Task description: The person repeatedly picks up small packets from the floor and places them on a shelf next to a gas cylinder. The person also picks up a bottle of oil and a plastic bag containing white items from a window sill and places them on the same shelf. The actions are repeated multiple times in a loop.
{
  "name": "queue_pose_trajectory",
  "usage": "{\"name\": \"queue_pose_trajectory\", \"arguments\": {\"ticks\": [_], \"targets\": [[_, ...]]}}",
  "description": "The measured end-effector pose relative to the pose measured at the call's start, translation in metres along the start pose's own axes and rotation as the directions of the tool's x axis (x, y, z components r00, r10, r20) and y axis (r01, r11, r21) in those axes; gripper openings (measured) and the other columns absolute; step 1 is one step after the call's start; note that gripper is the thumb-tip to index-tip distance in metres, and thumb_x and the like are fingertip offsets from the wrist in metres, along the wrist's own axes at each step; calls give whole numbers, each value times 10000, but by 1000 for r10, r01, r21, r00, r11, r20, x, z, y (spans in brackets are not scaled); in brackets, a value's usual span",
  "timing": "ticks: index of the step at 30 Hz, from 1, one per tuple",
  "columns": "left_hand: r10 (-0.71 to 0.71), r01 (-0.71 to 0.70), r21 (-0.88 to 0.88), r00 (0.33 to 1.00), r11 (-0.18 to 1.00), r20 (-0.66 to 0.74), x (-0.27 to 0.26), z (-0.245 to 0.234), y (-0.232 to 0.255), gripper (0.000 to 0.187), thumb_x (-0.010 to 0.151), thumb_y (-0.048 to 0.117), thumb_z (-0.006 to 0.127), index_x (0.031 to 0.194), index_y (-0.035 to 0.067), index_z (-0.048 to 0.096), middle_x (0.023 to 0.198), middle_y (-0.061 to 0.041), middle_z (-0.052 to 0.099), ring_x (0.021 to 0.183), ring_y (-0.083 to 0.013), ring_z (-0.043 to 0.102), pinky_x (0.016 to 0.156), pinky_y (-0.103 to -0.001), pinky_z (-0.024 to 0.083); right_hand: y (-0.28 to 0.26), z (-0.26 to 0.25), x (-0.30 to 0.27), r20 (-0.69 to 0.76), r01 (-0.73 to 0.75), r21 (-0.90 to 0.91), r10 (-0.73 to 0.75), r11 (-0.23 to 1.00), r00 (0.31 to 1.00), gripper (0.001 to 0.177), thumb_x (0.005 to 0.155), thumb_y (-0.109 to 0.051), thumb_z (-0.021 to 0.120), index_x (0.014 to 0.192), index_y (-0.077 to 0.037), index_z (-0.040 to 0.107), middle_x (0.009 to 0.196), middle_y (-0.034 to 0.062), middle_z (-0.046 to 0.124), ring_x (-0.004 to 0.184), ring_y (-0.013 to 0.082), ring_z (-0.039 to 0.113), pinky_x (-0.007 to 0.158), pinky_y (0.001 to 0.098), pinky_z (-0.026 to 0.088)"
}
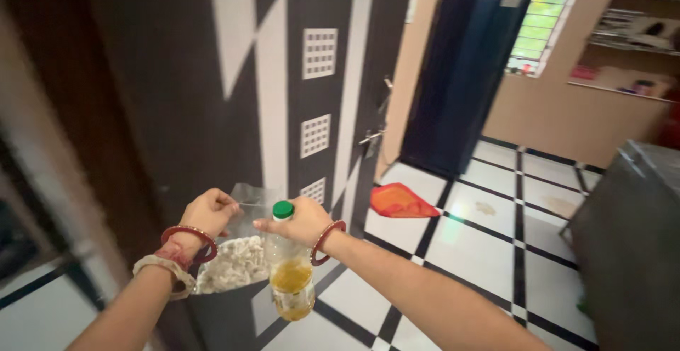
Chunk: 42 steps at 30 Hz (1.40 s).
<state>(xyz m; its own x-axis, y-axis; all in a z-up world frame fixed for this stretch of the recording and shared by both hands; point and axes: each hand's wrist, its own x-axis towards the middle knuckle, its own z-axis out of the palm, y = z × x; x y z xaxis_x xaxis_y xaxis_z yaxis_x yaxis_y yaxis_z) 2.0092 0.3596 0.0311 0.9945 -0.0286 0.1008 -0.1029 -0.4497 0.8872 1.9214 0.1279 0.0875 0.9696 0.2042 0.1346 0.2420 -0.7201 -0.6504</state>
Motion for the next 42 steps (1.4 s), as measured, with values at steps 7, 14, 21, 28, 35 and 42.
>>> {"name": "queue_pose_trajectory", "arguments": {"ticks": [7, 14, 21, 28, 35, 42], "targets": [[47, -30, -97, 983, 995, 177, 161, 109, 33, 224, 994, 159, 599, 1147, -4, 597, 1011, -173, 800, 843, -257, 794, 630, -365, 628, 90, -60, 91, -144, 22, -27, -26, 999, 989, 582, 721, -656, 767, 742, -75, 745, 663, 84, 721, 625, 187, 723, 649, 355, 583], [139, -121, -80, 952, 989, 273, 299, 213, 79, 231, 987, 155, 591, 1162, 3, 596, 991, -156, 787, 846, -261, 787, 630, -359, 634, 162, -134, 165, -260, -182, -89, 153, 979, 953, 609, 718, -665, 772, 738, -57, 750, 661, 95, 716, 609, 212, 705, 618, 365, 564], [150, -146, -38, 922, 989, 356, 397, 348, 112, 274, 988, 173, 604, 1185, -17, 593, 1103, -199, 755, 883, -274, 786, 663, -367, 652, 265, -190, 196, -360, -303, 68, 306, 951, 881, 539, 679, -624, 811, 852, -115, 774, 777, 62, 772, 720, 187, 733, 701, 347, 581], [183, -151, -107, 873, 983, 452, 468, 513, 162, 276, 1002, 161, 569, 1218, -11, 580, 1119, -199, 738, 905, -305, 781, 694, -390, 656, 398, -284, 218, -380, -471, -14, 431, 882, 819, 595, 688, -649, 818, 860, -81, 782, 817, 84, 767, 763, 210, 749, 747, 339, 593], [181, -87, -194, 821, 977, 542, 528, 665, 259, 265, 1039, 158, 512, 1232, -22, 544, 1094, -212, 785, 903, -299, 780, 751, -390, 631, 509, -422, 238, -357, -548, -101, 484, 831, 799, 647, 678, -683, 792, 757, -42, 764, 751, 127, 755, 715, 251, 730, 695, 375, 574], [298, -257, -151, 832, 954, 468, 560, 792, 333, 215, 1018, 172, 554, 1135, 10, 633, 1048, -155, 767, 819, -262, 786, 712, -362, 606, 620, -524, 246, -408, -521, -64, 454, 851, 792, 586, 678, -653, 801, 813, -82, 788, 770, 100, 764, 722, 222, 743, 716, 352, 584]]}}
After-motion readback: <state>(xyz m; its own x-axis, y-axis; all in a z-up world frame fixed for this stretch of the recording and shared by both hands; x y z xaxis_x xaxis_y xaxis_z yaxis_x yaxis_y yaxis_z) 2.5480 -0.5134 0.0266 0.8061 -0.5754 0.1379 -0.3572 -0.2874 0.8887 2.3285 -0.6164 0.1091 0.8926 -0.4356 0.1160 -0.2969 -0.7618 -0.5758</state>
